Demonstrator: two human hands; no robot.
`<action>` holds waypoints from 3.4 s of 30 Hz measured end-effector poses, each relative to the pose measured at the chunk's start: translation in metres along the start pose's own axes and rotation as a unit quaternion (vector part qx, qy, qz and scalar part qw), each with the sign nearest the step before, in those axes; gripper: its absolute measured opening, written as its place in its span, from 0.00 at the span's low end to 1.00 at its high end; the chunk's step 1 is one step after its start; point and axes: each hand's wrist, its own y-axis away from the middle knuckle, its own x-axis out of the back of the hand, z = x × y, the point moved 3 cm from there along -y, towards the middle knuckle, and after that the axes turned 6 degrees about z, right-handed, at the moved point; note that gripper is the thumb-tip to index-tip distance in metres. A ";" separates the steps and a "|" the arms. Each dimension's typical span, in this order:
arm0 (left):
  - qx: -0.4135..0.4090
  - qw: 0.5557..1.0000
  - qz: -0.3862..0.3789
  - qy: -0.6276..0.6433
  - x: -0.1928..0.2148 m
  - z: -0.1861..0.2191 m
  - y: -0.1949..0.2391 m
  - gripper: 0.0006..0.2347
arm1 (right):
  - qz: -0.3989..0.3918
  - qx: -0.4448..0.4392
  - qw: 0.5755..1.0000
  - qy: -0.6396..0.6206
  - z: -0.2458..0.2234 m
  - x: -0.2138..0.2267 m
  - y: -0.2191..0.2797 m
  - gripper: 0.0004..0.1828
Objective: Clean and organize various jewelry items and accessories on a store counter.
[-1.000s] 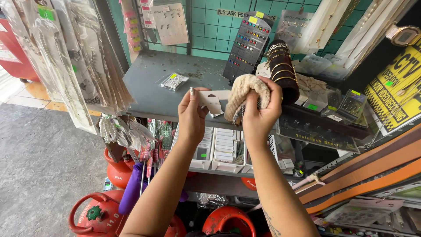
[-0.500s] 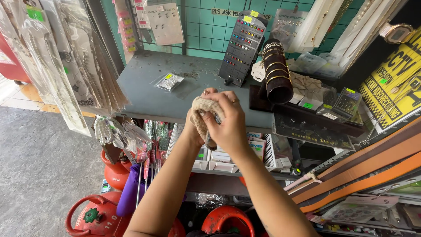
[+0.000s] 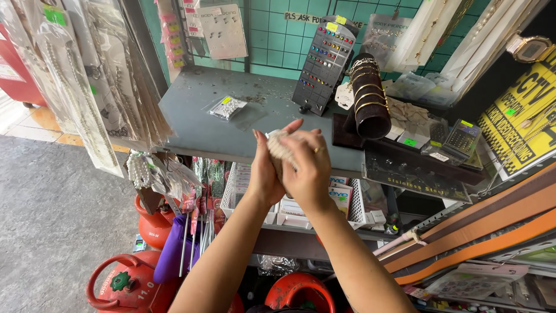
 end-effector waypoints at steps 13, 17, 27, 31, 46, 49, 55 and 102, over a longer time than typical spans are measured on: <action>-0.058 0.995 -0.069 0.042 0.000 0.018 0.003 0.44 | -0.067 -0.002 0.997 -0.026 -0.001 0.020 0.029 0.22; -0.041 0.996 -0.061 0.045 -0.007 0.023 0.003 0.43 | -0.010 -0.039 0.999 0.014 0.020 0.019 0.026 0.21; -0.020 0.974 0.184 0.129 0.075 0.018 -0.082 0.23 | 0.050 -0.067 0.996 0.024 0.068 0.010 0.041 0.16; -0.107 0.981 0.082 0.141 0.070 0.075 -0.148 0.23 | 0.041 -0.088 0.995 -0.011 0.078 0.005 0.042 0.14; -0.611 0.627 0.416 -0.247 0.076 0.373 -0.320 0.21 | -0.120 -0.188 0.975 0.010 0.091 -0.002 0.032 0.14; -0.635 0.574 0.448 -0.257 0.075 0.385 -0.324 0.25 | -0.130 -0.191 0.973 0.007 0.091 -0.002 0.032 0.14; -0.600 0.482 0.536 -0.347 0.100 0.415 -0.343 0.28 | -0.130 -0.191 0.973 0.017 0.089 -0.003 0.030 0.14; -0.208 0.886 0.310 -0.277 0.095 0.145 -0.087 0.24 | 0.101 -0.488 0.725 -0.475 0.120 -0.028 0.000 0.15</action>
